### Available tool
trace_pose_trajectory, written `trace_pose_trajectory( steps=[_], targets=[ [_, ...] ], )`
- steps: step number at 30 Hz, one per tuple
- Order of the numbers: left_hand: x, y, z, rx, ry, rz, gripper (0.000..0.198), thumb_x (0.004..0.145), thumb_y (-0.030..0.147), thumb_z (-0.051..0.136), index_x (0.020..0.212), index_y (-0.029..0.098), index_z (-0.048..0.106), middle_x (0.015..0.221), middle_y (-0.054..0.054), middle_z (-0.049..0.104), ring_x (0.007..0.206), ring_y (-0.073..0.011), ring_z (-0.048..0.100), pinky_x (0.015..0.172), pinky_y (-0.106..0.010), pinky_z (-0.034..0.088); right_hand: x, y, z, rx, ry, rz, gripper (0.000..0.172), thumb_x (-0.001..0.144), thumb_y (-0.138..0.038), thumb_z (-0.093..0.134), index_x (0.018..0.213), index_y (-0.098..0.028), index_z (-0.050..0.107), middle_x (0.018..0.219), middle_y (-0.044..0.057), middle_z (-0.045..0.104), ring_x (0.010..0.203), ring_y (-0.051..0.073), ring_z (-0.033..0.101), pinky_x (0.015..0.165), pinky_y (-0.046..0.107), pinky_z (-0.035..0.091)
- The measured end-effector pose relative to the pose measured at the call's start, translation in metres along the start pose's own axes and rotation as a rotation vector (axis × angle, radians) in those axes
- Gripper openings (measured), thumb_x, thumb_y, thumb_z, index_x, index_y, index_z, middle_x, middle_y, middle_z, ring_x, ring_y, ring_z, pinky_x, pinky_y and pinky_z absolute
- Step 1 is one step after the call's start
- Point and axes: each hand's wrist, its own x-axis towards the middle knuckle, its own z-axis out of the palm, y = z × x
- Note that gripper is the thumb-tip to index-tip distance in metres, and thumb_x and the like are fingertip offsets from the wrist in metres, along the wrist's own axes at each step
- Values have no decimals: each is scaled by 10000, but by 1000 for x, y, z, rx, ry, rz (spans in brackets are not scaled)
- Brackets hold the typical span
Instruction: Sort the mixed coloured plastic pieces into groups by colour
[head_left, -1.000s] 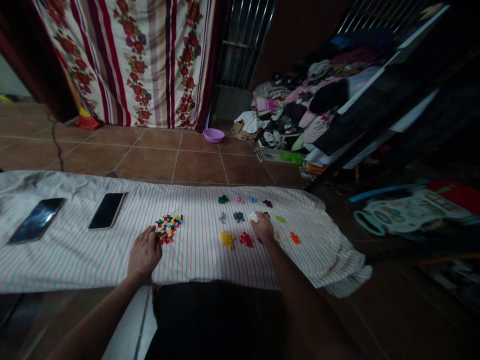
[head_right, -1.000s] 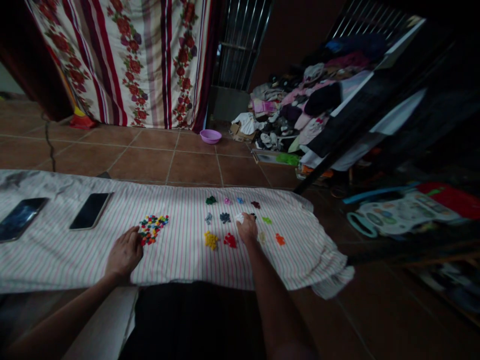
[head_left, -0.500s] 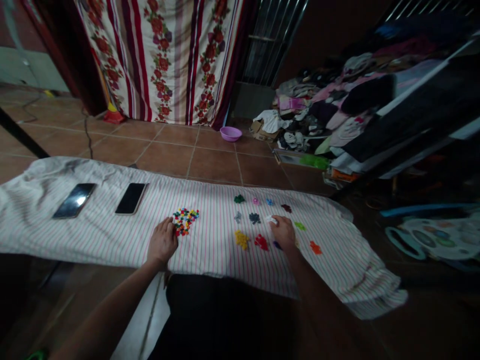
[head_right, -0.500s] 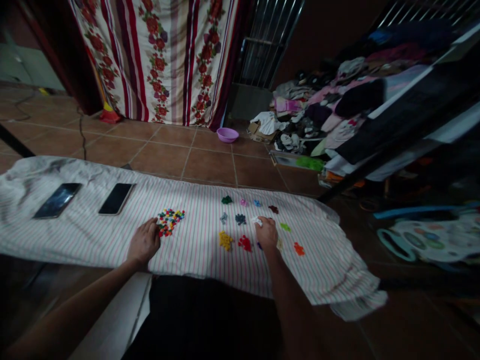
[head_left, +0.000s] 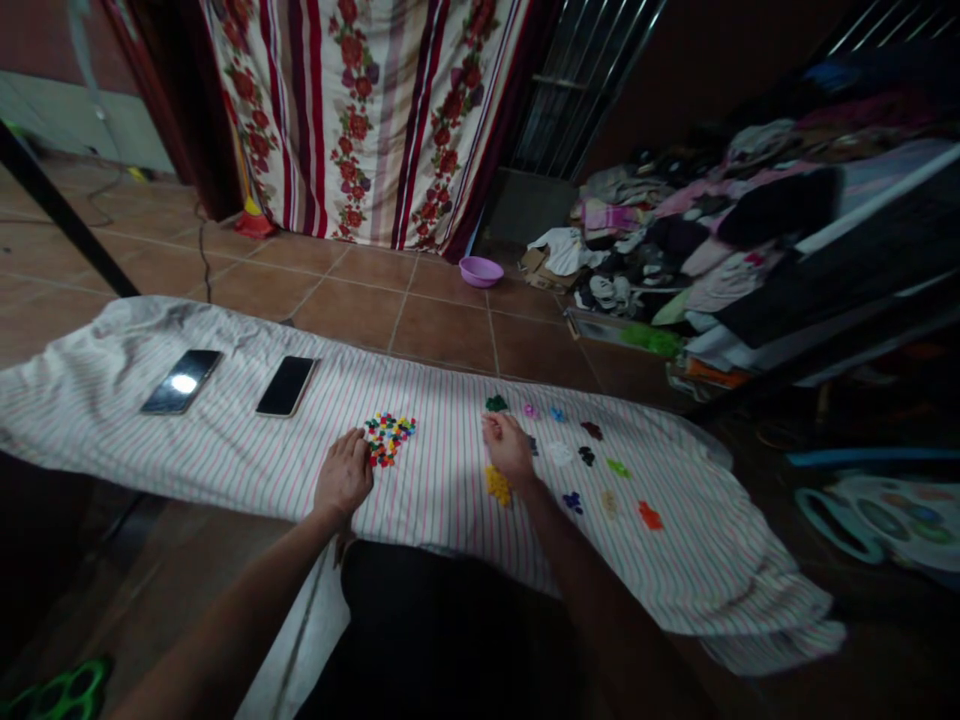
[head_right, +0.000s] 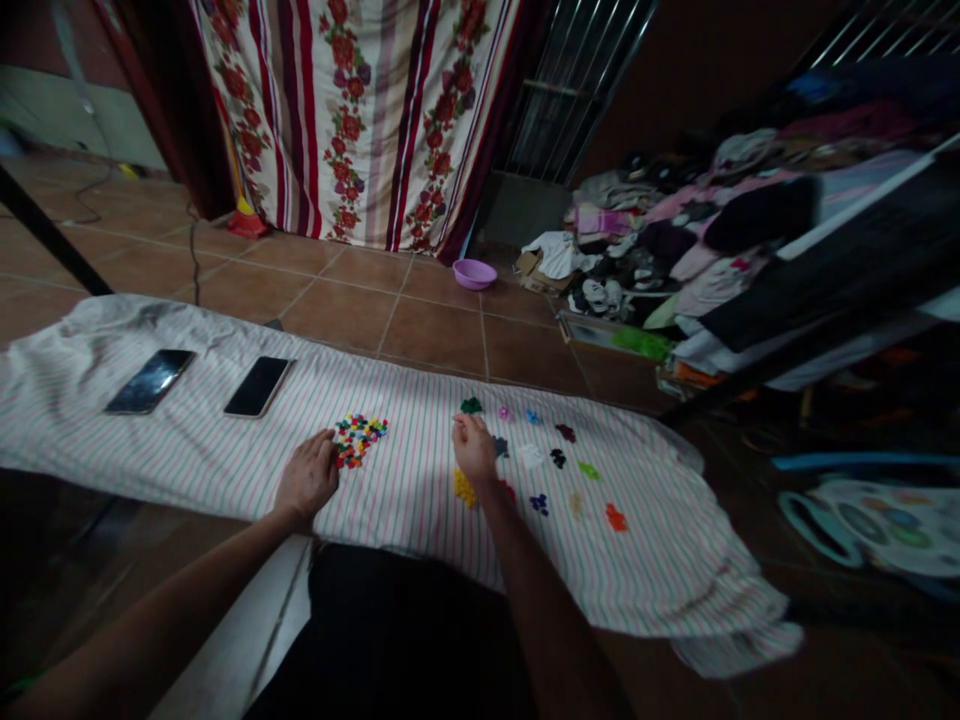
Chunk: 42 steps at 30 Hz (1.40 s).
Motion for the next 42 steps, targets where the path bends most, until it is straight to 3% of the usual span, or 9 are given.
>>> trace_pose_trajectory(
  steps=[7,14,30,42],
  targets=[
    [-1,0,1,13,14,18,210,878,166,426,1024,156,577,1247,-158,612,1238,-279,519,1045,-451,439,-3,-94,74,118,-302,-172,263,886,-157,494,1006,-219,720,1005,50,659,933,151,601,873,261,468],
    [-1,-1,4,23,10,29,222,878,155,425,1046,154,572,1262,-156,607,1242,-281,518,1052,-452,433,3,-143,102,-91,-444,-106,258,915,-214,525,1090,-255,710,1060,54,635,1044,172,546,917,264,414],
    [-1,-2,5,26,20,28,273,862,157,434,1102,149,563,1247,-152,614,1230,-287,534,1041,-459,446,7,-169,101,-339,-534,-33,233,940,-210,480,1093,-233,653,1158,78,577,1092,196,513,824,283,438],
    [-1,-1,5,3,11,12,278,862,155,411,1093,166,565,1240,-152,620,1244,-284,530,1042,-475,441,11,-171,102,-299,-559,-36,224,912,-161,479,1026,-205,667,1121,130,596,1055,235,529,840,349,449]
  ],
)
